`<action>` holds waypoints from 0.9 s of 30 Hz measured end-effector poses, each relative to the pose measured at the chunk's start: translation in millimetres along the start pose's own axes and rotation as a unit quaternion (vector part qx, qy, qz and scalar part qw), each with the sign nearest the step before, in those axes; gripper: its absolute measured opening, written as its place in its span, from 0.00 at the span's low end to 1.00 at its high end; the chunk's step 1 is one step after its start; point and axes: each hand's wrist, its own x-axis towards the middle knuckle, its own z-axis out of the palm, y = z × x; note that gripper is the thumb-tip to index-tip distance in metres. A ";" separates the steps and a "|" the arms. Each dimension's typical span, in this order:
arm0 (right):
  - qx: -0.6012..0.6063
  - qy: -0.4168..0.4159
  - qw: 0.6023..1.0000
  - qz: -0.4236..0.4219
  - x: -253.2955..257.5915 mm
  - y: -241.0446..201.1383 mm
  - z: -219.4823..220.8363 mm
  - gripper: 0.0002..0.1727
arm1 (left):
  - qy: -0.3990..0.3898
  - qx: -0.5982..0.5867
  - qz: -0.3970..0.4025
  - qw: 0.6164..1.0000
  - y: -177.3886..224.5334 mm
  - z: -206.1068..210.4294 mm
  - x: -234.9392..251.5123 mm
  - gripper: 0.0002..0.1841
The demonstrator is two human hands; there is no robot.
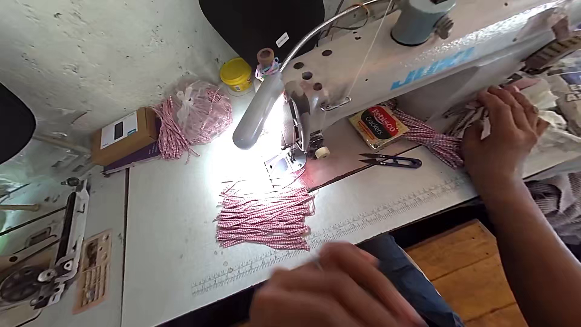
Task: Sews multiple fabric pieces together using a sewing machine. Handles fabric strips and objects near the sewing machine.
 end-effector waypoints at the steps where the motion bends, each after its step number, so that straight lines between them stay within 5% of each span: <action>1: 0.001 0.001 1.000 0.001 0.1 0.0 -0.1 0.25 | 0.018 0.099 -0.002 0.995 -7.5 -16.7 1.1 0.14; 3: 0.002 -0.001 1.000 0.004 -0.2 0.0 -0.6 0.25 | 0.068 0.337 -0.013 0.939 -29.1 -48.9 2.8 0.12; 5: 0.003 -0.003 1.000 0.001 -0.4 1.0 -0.5 0.25 | 0.084 0.529 -0.034 0.844 -56.3 -74.1 6.7 0.09; 11: 0.002 -0.009 1.000 0.004 -0.2 -1.6 -1.4 0.25 | -0.006 0.693 -0.060 0.719 -118.9 -109.6 11.9 0.06; 27: 0.001 0.001 1.000 0.005 0.2 -1.0 0.2 0.25 | -0.077 0.729 -0.020 0.680 -139.4 -124.6 31.2 0.10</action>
